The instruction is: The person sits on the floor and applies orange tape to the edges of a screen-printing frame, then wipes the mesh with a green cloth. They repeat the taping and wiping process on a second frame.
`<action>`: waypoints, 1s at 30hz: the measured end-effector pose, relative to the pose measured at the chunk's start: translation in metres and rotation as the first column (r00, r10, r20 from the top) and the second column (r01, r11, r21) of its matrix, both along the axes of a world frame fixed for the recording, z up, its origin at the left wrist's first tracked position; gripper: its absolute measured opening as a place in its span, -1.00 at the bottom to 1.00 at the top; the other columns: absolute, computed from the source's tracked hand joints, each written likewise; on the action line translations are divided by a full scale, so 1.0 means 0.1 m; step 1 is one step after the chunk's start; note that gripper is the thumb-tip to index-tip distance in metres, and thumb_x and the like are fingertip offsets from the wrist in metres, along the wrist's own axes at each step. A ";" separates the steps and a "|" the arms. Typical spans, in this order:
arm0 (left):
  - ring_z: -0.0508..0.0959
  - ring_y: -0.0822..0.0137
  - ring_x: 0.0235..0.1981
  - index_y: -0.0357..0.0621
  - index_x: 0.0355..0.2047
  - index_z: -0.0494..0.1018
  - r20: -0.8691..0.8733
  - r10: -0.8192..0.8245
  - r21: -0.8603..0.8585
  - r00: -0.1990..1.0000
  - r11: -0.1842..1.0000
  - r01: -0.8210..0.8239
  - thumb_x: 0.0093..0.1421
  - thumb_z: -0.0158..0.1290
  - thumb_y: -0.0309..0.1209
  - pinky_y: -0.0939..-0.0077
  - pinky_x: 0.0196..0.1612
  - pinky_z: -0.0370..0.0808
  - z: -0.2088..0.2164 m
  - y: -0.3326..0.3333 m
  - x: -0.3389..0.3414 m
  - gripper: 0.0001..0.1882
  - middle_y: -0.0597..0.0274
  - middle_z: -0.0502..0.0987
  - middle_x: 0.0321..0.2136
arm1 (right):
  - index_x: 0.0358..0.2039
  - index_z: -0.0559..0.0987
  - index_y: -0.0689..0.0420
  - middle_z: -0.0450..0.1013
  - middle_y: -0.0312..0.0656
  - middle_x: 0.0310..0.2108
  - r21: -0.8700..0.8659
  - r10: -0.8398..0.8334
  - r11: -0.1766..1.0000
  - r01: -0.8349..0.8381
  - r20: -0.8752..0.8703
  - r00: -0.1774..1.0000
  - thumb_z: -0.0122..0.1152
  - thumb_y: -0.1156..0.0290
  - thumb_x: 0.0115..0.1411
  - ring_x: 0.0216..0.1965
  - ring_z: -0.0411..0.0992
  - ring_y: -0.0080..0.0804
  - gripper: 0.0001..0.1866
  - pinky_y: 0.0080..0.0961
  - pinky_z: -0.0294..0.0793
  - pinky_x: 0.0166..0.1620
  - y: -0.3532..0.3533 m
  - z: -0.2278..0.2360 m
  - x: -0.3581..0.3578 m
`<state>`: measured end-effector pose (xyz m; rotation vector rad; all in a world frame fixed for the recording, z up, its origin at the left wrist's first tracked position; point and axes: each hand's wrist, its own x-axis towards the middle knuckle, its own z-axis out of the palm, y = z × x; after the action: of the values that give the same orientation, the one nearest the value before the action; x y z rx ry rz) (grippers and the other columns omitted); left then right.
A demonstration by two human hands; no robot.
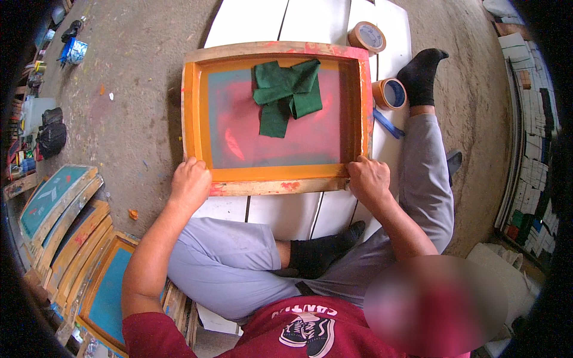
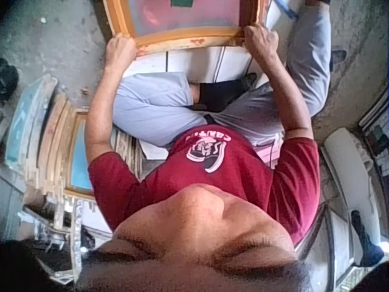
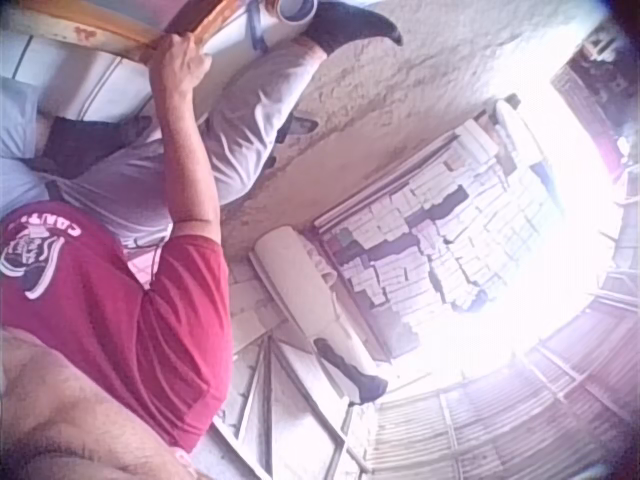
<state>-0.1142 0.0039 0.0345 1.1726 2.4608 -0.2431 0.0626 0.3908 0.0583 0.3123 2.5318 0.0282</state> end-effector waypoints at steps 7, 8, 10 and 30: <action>0.63 0.06 -0.15 -0.26 -0.43 0.71 -0.014 0.002 0.005 1.000 1.000 -0.002 0.15 0.20 -0.42 0.15 -0.06 0.58 -0.01 0.01 0.00 -0.84 0.03 0.65 -0.37 | -0.36 0.75 0.01 0.63 -0.12 -0.30 -0.013 -0.014 1.000 0.015 0.016 1.000 0.27 0.40 0.08 -0.22 0.68 -0.11 -0.86 -0.15 0.63 -0.20 -0.02 0.06 -0.05; 0.63 0.09 -0.15 -0.24 -0.46 0.71 -0.035 -0.006 0.015 0.999 1.000 0.006 0.09 0.20 -0.45 0.20 -0.07 0.59 -0.02 0.00 0.01 -0.86 0.06 0.66 -0.37 | -0.35 0.75 0.01 0.63 -0.11 -0.30 -0.010 -0.022 1.000 0.022 0.029 0.999 0.27 0.40 0.09 -0.22 0.68 -0.11 -0.85 -0.15 0.63 -0.20 -0.02 0.05 -0.05; 0.63 0.09 -0.15 -0.24 -0.46 0.71 -0.037 -0.011 0.018 0.999 1.000 0.011 0.07 0.20 -0.45 0.20 -0.07 0.59 -0.02 0.01 0.01 -0.86 0.06 0.66 -0.37 | -0.34 0.76 0.01 0.63 -0.09 -0.28 -0.005 -0.036 0.999 0.036 0.054 0.998 0.26 0.39 0.10 -0.22 0.68 -0.10 -0.85 -0.15 0.63 -0.20 -0.02 0.04 -0.07; 0.63 0.11 -0.15 -0.20 -0.48 0.72 -0.066 -0.024 -0.022 0.998 1.000 0.023 0.04 0.19 -0.44 0.23 -0.11 0.60 0.02 0.05 0.01 -0.86 0.11 0.67 -0.38 | -0.35 0.76 -0.01 0.66 -0.12 -0.30 0.008 -0.021 1.000 0.020 0.119 0.993 0.27 0.36 0.14 -0.24 0.69 -0.13 -0.86 -0.16 0.64 -0.23 -0.04 0.03 -0.14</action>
<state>-0.1129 0.0090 0.0362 1.2034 2.4960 -0.3184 0.0486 0.3872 0.0618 0.3299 2.4110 0.0463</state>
